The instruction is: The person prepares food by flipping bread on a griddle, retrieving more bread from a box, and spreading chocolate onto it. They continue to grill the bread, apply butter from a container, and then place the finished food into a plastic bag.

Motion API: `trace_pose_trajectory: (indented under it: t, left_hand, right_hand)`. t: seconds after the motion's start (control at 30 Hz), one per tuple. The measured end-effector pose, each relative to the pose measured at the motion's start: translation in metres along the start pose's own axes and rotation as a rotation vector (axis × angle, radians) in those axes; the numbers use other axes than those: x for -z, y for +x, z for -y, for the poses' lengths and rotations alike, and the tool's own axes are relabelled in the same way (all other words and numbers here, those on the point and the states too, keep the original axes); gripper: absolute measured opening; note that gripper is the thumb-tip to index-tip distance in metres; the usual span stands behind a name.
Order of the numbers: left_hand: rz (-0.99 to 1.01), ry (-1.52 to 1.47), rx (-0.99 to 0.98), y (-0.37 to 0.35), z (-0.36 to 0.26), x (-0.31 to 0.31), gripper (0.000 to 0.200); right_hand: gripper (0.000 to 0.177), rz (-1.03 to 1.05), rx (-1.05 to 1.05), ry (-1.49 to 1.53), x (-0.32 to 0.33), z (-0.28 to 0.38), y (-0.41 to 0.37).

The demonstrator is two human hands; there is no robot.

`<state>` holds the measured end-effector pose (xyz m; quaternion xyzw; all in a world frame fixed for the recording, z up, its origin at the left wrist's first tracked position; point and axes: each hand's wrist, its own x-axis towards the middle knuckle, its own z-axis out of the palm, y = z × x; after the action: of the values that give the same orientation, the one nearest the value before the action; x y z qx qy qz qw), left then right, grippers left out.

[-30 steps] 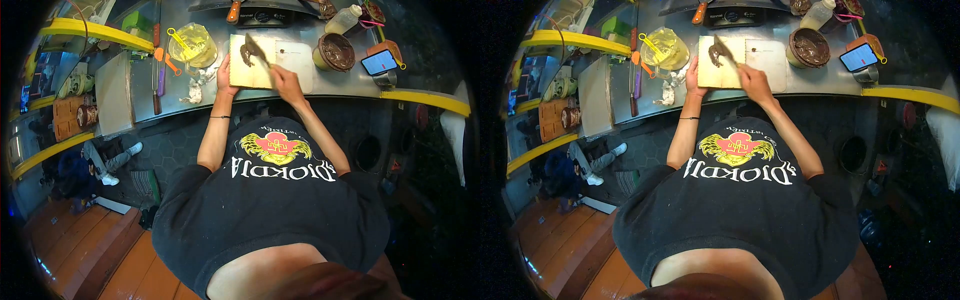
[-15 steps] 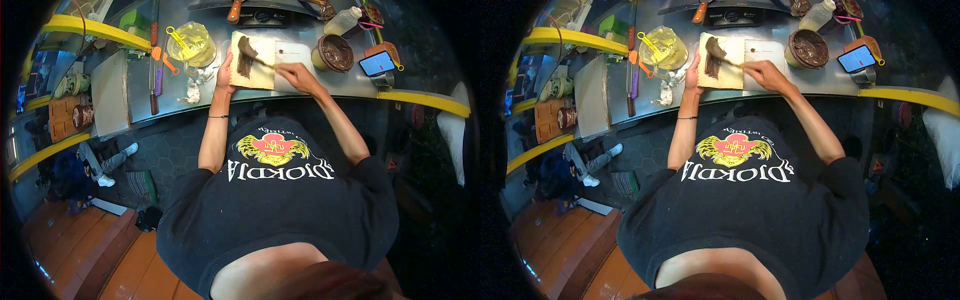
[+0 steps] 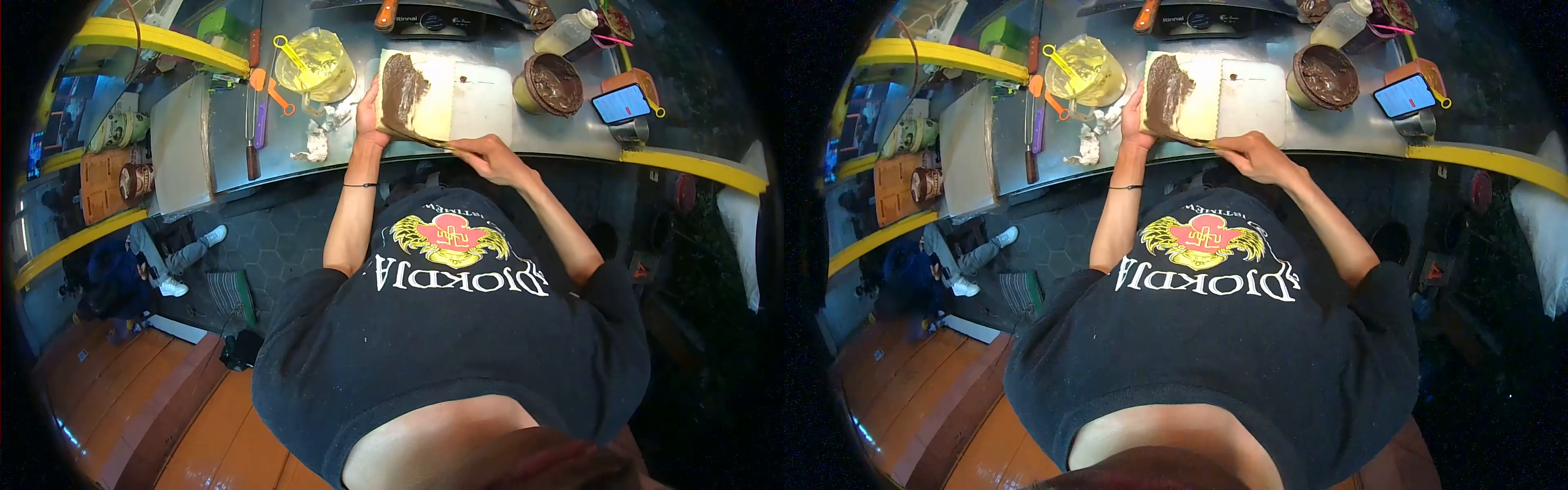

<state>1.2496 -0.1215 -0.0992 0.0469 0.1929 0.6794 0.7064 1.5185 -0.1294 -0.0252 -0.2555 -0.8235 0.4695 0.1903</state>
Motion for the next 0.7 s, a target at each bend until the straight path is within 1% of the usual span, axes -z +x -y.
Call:
trace_pose_trajectory:
  t: [0.03, 0.07, 0.1, 0.13, 0.17, 0.2, 0.23, 0.27, 0.33, 0.37, 0.4, 0.47, 0.5, 0.57, 0.6, 0.63, 0.67, 0.7]
  left_hand:
    - [-0.041, 0.013, -0.003, -0.001, -0.001, 0.002, 0.040]
    - [-0.042, 0.017, 0.002, -0.005, -0.003, -0.002, 0.040]
    - [-0.030, -0.013, -0.008, -0.008, -0.003, -0.004, 0.041]
    - [-0.019, -0.050, -0.016, -0.008, -0.001, -0.007, 0.041]
    - [0.047, -0.070, 0.027, -0.008, -0.001, 0.000, 0.041]
    - [0.090, -0.030, 0.036, -0.012, -0.002, -0.005, 0.042]
    - [0.053, 0.005, -0.001, -0.013, 0.002, -0.011, 0.041]
    - [0.018, 0.042, -0.045, -0.013, 0.003, -0.015, 0.041]
    - [-0.037, 0.054, -0.060, -0.007, 0.005, -0.012, 0.040]
    - [-0.084, 0.072, -0.070, -0.003, 0.005, -0.009, 0.040]
    - [-0.095, 0.065, -0.077, -0.004, 0.004, -0.003, 0.040]
    - [-0.056, -0.041, 0.071, -0.007, 0.001, 0.000, 0.039]
    - [-0.072, -0.011, 0.025, -0.011, 0.003, -0.004, 0.039]
    - [-0.108, -0.017, 0.052, -0.014, 0.006, -0.005, 0.040]
    - [-0.126, -0.025, 0.079, -0.011, 0.005, -0.004, 0.040]
    - [-0.123, -0.021, 0.076, -0.004, 0.004, 0.000, 0.040]
    - [-0.241, 0.050, 0.100, 0.002, 0.004, 0.012, 0.040]
    - [-0.358, 0.121, 0.122, 0.006, 0.002, 0.016, 0.040]
  right_hand:
    - [0.022, -0.047, -0.018, 0.023, 0.006, 0.000, 0.002]
    - [0.021, -0.099, -0.041, 0.048, 0.015, 0.001, 0.005]
    - [0.022, -0.078, -0.149, 0.001, 0.025, -0.005, 0.010]
    - [0.023, -0.168, -0.110, -0.040, 0.029, -0.012, 0.019]
    - [0.023, -0.293, -0.033, -0.069, 0.028, -0.023, 0.034]
    - [0.023, -0.415, 0.042, -0.097, 0.024, -0.029, 0.040]
    - [0.023, -0.409, 0.030, -0.098, 0.022, -0.031, 0.034]
    - [0.023, -0.282, 0.028, -0.063, 0.021, -0.031, 0.031]
    - [0.024, -0.019, 0.027, 0.018, 0.014, -0.027, 0.025]
    - [0.023, 0.126, -0.061, 0.018, 0.018, -0.002, 0.018]
    - [0.024, 0.069, 0.000, -0.013, 0.012, -0.002, 0.011]
    - [0.024, -0.004, -0.081, 0.000, 0.017, 0.003, 0.004]
    - [0.024, -0.004, -0.089, 0.001, 0.013, 0.003, 0.005]
    - [0.023, -0.253, -0.150, -0.104, 0.004, 0.005, 0.008]
    - [0.025, -0.112, -0.055, -0.151, -0.004, -0.006, 0.002]
    - [0.026, -0.077, 0.020, -0.158, -0.010, -0.008, -0.002]
    - [0.027, -0.040, 0.095, -0.162, -0.016, -0.001, -0.007]
    - [0.024, -0.014, 0.075, -0.190, -0.010, 0.004, -0.009]
